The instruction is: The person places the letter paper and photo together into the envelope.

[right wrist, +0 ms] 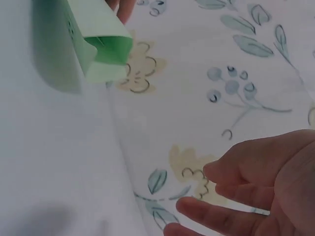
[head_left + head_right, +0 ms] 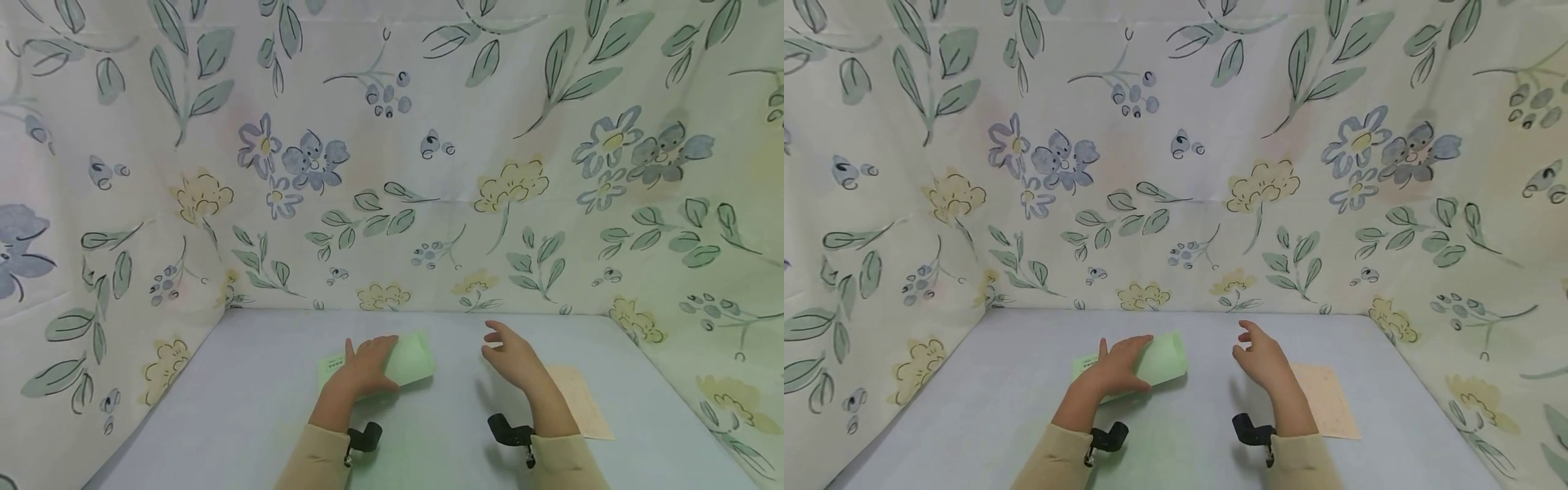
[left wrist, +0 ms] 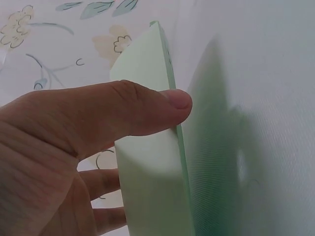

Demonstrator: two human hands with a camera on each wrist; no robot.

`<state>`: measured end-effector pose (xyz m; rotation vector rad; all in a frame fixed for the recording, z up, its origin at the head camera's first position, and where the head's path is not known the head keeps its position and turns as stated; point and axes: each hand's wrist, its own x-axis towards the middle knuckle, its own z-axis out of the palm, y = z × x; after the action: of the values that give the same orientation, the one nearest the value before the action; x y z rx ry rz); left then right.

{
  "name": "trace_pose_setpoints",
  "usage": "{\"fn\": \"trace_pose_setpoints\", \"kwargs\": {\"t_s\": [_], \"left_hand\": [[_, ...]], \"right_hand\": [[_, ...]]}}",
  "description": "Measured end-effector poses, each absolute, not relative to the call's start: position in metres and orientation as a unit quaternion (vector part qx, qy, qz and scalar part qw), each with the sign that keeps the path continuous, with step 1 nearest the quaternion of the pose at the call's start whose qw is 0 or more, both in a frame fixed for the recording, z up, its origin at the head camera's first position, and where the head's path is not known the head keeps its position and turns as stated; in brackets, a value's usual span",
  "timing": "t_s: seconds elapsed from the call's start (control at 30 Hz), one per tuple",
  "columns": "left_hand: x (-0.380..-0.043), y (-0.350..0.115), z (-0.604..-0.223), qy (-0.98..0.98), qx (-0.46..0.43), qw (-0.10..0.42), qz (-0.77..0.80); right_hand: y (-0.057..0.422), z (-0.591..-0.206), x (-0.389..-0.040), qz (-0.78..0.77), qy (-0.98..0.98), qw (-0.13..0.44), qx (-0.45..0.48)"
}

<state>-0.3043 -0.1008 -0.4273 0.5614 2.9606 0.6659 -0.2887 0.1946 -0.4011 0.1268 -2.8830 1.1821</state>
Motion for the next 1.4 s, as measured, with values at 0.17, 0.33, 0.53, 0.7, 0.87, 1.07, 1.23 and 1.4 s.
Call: {"fn": "trace_pose_setpoints", "kwargs": {"t_s": [0.17, 0.33, 0.53, 0.7, 0.87, 1.07, 1.23, 1.4], "left_hand": [[-0.304, -0.101, -0.429, 0.958, 0.179, 0.034, 0.22], [-0.304, -0.101, -0.432, 0.956, 0.177, 0.043, 0.23], [-0.305, -0.109, -0.433, 0.952, 0.172, 0.045, 0.247], [-0.306, -0.115, -0.435, 0.952, 0.17, 0.034, 0.251], [-0.31, -0.112, -0.437, 0.953, 0.183, 0.025, 0.238], [-0.314, -0.1, -0.442, 0.956, 0.182, 0.031, 0.23], [-0.314, -0.108, -0.442, 0.953, 0.186, 0.025, 0.239], [-0.315, -0.112, -0.443, 0.951, 0.184, 0.016, 0.248]], "right_hand": [[0.209, -0.399, -0.288, 0.365, -0.931, 0.017, 0.018], [0.23, -0.397, -0.285, 0.327, -0.944, 0.034, 0.011], [0.254, -0.386, -0.279, 0.296, -0.955, 0.034, -0.013], [0.254, -0.382, -0.279, 0.29, -0.956, 0.033, -0.018], [0.257, -0.383, -0.277, 0.269, -0.962, 0.022, -0.041], [0.279, -0.394, -0.271, 0.255, -0.964, -0.002, -0.08], [0.285, -0.402, -0.271, 0.256, -0.96, -0.007, -0.113], [0.289, -0.398, -0.271, 0.256, -0.958, -0.038, -0.127]]}}
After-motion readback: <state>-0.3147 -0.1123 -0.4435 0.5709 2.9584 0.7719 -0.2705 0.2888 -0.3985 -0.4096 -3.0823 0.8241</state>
